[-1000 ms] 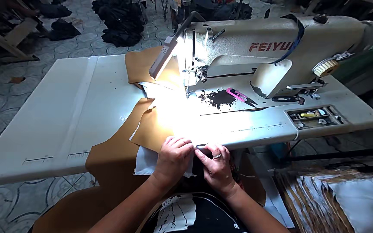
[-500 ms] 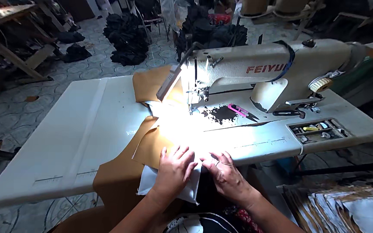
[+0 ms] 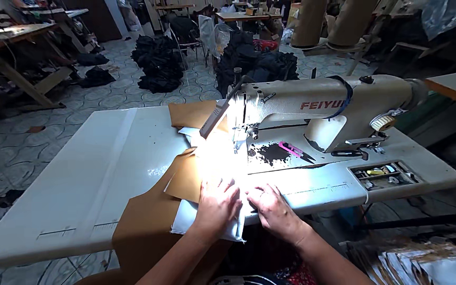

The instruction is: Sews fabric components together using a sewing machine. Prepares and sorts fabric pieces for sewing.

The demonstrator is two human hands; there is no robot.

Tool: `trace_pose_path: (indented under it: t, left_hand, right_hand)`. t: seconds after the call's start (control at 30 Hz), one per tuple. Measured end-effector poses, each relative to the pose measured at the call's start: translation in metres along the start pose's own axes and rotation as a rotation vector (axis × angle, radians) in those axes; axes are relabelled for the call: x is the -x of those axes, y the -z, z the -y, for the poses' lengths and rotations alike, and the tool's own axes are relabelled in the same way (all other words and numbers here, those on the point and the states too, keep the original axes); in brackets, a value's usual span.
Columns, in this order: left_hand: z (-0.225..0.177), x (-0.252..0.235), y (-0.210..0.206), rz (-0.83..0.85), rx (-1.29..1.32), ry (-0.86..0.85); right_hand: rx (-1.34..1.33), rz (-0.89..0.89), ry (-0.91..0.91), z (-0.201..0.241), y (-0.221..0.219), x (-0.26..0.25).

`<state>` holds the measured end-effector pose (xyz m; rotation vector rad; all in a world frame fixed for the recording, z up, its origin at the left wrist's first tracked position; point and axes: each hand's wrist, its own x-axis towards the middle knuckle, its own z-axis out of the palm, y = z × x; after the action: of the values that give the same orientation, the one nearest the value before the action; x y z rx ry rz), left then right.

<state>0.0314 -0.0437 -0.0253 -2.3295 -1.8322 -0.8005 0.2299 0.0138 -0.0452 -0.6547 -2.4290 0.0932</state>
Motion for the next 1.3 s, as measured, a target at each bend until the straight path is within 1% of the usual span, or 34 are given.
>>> trace_pose_path:
  t: [0.07,0.17,0.27,0.47,0.53,0.63,0.73,0.83,0.87,0.97,1.07,1.17,1.23,1.3]
  left_hand:
    - [-0.016,0.008,-0.004,-0.064,0.004,0.012]
    - [-0.028,0.021,-0.013,-0.085,0.040,0.076]
    - [-0.027,0.022,-0.017,-0.128,0.046,0.102]
    - [-0.023,0.011,-0.016,-0.121,0.053,0.108]
    - [-0.017,0.003,-0.014,-0.092,0.053,0.122]
    - [-0.008,-0.014,-0.007,0.028,0.057,0.164]
    - [0.005,-0.033,-0.006,0.089,0.048,0.170]
    - [0.014,-0.056,-0.002,0.228,0.055,0.210]
    - [0.017,-0.063,-0.002,0.252,0.060,0.219]
    - [0.028,-0.077,-0.011,0.174,0.047,0.175]
    - [0.035,-0.090,-0.012,0.220,0.027,0.200]
    - [0.036,-0.094,-0.010,0.256,0.015,0.220]
    - [0.036,-0.094,-0.011,0.248,0.035,0.219]
    - [0.036,-0.096,-0.010,0.275,0.034,0.231]
  right_hand:
    - [-0.010,-0.003,0.010,-0.002,0.000,-0.001]
    - [-0.030,0.014,0.006,-0.004,0.003,0.000]
    - [-0.042,0.024,0.010,-0.006,0.005,-0.002]
    - [-0.038,0.049,0.010,-0.014,0.006,-0.011]
    - [-0.021,0.060,0.012,-0.018,0.004,-0.019]
    - [-0.008,0.073,0.014,-0.028,-0.002,-0.036]
    - [-0.051,0.167,-0.051,-0.036,-0.003,-0.055]
    - [-0.052,0.241,-0.111,-0.042,-0.003,-0.074]
    - [-0.029,0.255,-0.124,-0.044,-0.004,-0.080]
    - [0.021,0.255,-0.174,-0.046,-0.011,-0.090]
    - [0.002,0.295,-0.260,-0.046,-0.011,-0.092]
    - [0.005,0.327,-0.289,-0.047,-0.012,-0.091]
    - [-0.002,0.298,-0.307,-0.047,-0.014,-0.090]
    - [-0.016,0.254,-0.332,-0.047,-0.014,-0.089]
